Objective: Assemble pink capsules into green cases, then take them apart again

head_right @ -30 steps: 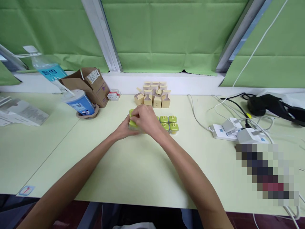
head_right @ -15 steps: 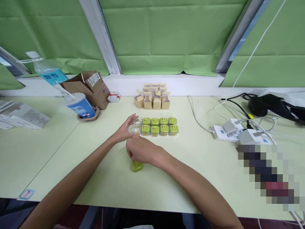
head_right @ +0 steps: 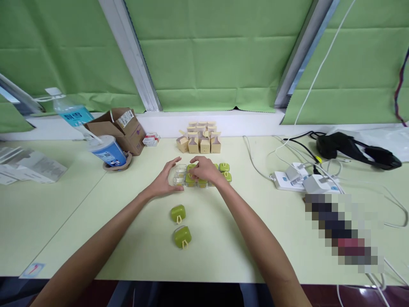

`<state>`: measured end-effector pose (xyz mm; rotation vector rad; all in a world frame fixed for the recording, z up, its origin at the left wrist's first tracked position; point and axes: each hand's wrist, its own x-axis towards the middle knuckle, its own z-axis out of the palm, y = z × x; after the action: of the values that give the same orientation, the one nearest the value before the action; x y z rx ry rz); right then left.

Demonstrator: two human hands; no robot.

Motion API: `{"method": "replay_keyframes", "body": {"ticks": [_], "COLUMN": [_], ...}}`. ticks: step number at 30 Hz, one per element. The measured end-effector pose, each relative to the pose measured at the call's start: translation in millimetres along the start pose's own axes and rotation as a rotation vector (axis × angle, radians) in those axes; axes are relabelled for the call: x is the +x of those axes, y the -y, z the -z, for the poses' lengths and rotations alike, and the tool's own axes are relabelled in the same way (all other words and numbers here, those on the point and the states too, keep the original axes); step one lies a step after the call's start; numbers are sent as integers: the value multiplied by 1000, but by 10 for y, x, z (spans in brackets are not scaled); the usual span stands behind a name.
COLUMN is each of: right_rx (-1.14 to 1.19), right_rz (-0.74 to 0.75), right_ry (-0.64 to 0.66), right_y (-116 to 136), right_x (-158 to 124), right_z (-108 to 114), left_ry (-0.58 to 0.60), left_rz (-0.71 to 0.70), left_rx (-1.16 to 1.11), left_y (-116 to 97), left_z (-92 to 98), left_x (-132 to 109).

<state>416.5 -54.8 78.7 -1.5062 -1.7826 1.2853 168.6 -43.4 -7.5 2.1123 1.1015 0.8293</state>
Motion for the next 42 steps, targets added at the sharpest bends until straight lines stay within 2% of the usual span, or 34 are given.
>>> {"method": "replay_keyframes", "body": {"ticks": [3,5,8,10,15,20,25,28,33,38,42], "right_rx": [37,124,227,213,119,-75,159,284,435,475,496], "right_rz": [17,19,-6,-17,-45,20,-63,-96,-127,-113,-80], "right_ry": [-44,-42,-24,-22,-76,-178,-97,-83,-114,-181,-214], "right_y": [3,28,34,10,-48,-35,-37,-49,-68,-107,-26], "right_x": [54,53,65,97,176,167,165,185,235,282,242], "right_z": [-30,-42,-63,-83,-134,-154,-172,-203,-264,-320,-230], "left_ry": [136,222,300,326,295,278,231,241,273,276,259], "left_rz": [-96,-99,-75,-71,-54,-50,-25,-20,-42,-64,-26], "left_rx": [152,228,251,258,278,209,93,83,110,98,93], "left_y": [-210,-274,-249,-193,-114,-82,-9,-16,-63,-26,-7], "left_z": [116,159,146,102,22,2,-20,-23,-11,-7,-31], "left_x": [207,365,525,561,533,542,559,555,543,539,537]}}
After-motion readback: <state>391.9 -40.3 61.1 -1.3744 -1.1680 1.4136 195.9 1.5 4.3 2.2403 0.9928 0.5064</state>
